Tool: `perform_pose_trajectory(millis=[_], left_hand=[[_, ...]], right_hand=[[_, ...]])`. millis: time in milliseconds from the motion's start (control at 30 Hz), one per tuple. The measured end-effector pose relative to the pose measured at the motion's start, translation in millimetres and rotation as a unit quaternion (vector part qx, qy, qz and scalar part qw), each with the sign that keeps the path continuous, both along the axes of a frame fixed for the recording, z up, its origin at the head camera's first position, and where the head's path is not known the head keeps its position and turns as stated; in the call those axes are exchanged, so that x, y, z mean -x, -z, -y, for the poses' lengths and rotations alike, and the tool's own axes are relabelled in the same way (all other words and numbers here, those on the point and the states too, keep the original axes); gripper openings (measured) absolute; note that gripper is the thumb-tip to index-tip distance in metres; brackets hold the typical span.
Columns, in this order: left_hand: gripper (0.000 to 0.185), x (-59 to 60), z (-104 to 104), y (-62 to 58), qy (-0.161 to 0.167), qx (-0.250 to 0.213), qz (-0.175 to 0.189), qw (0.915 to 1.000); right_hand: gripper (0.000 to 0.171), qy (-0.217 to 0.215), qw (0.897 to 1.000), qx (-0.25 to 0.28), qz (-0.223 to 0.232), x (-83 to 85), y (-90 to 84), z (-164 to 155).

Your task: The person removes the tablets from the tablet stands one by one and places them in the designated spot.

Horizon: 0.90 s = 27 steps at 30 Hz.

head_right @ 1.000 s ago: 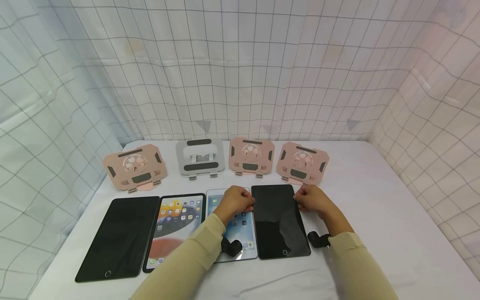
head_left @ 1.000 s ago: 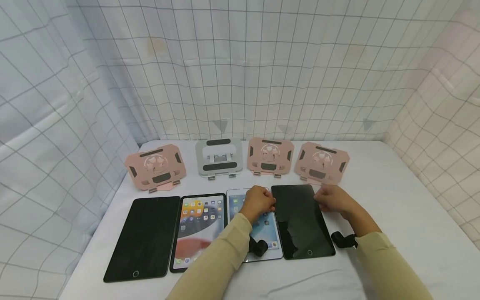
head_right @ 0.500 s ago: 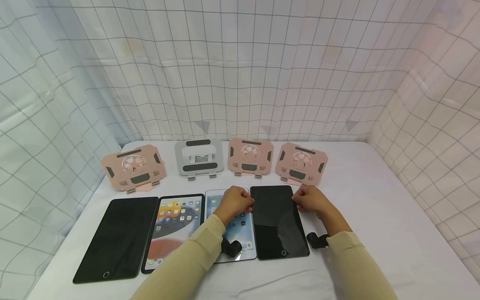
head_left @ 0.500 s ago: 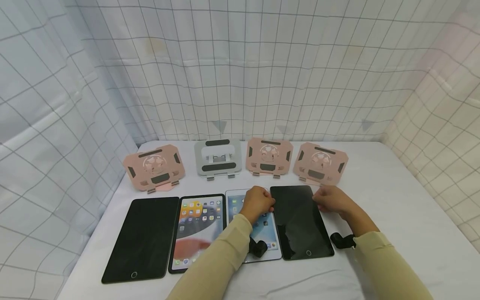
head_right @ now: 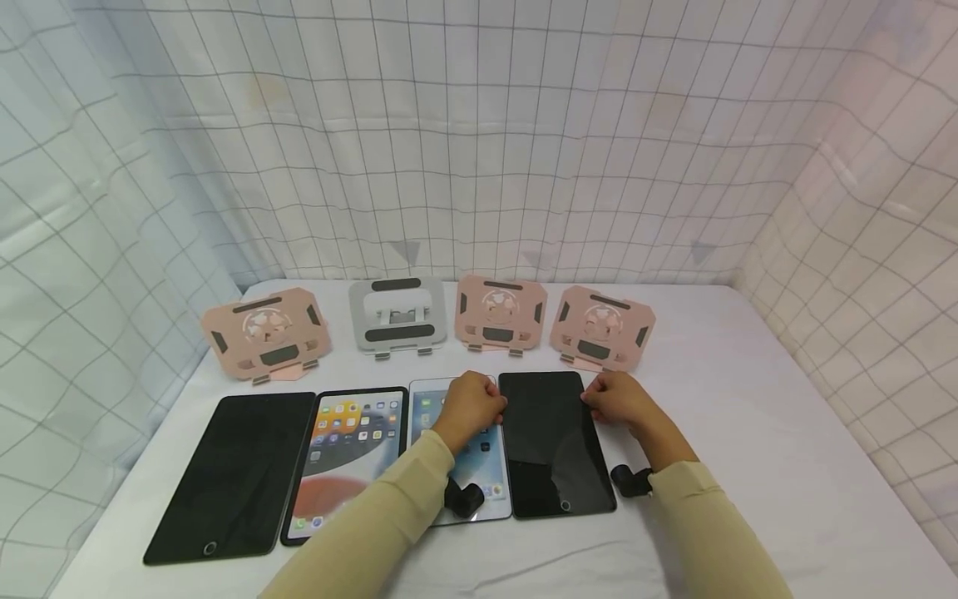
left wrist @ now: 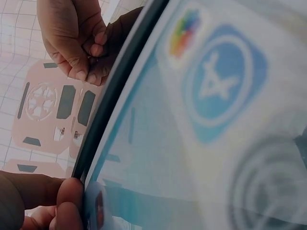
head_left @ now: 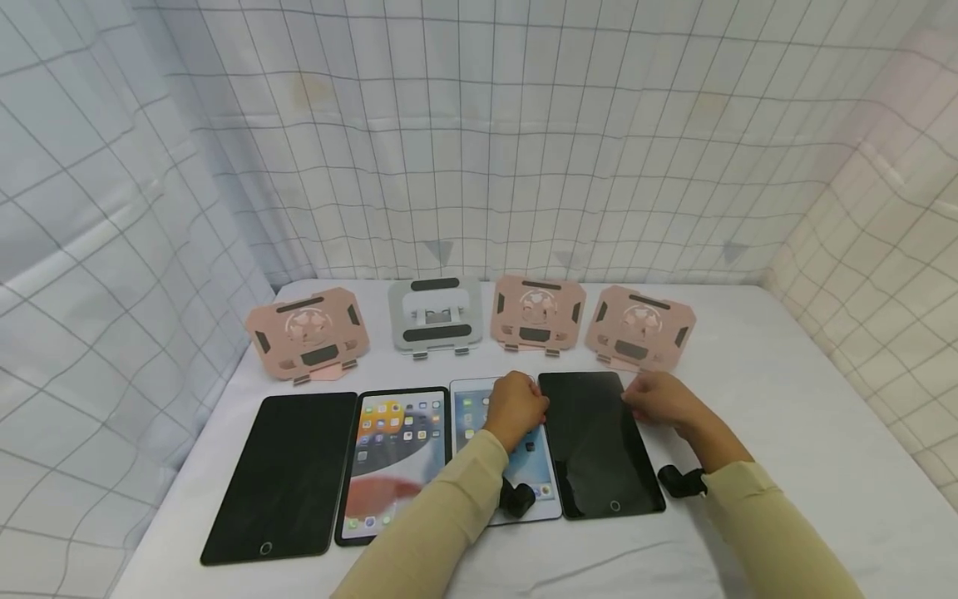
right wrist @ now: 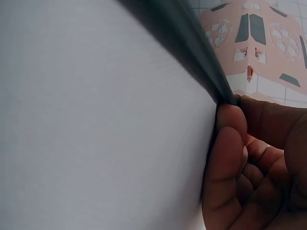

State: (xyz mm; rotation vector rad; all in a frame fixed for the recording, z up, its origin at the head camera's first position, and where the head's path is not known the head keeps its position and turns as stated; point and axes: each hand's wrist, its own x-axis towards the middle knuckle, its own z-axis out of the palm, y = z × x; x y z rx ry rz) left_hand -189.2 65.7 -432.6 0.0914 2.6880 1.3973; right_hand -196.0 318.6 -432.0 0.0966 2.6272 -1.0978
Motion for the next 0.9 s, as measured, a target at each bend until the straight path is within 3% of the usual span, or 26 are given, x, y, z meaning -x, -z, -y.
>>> perform_pose_trajectory(millis=[200, 700, 900], left_hand=[[0.033, 0.1, -0.6, -1.8, -0.003, 0.002, -0.010, 0.9999], [0.020, -2.5, 0.0, -0.8, -0.009, -0.045, 0.028, 0.9985], [0.028, -0.2, 1.5, -2.8, -0.005, -0.030, 0.027, 0.9992]], right_hand=[[0.015, 0.001, 1.000, -0.001, -0.003, 1.6, -0.7, -0.1], [0.015, -0.007, 1.000, -0.006, 0.015, 0.6, -1.8, -3.1], [0.014, -0.021, 0.999, -0.004, 0.024, 5.2, -3.3, -3.8]])
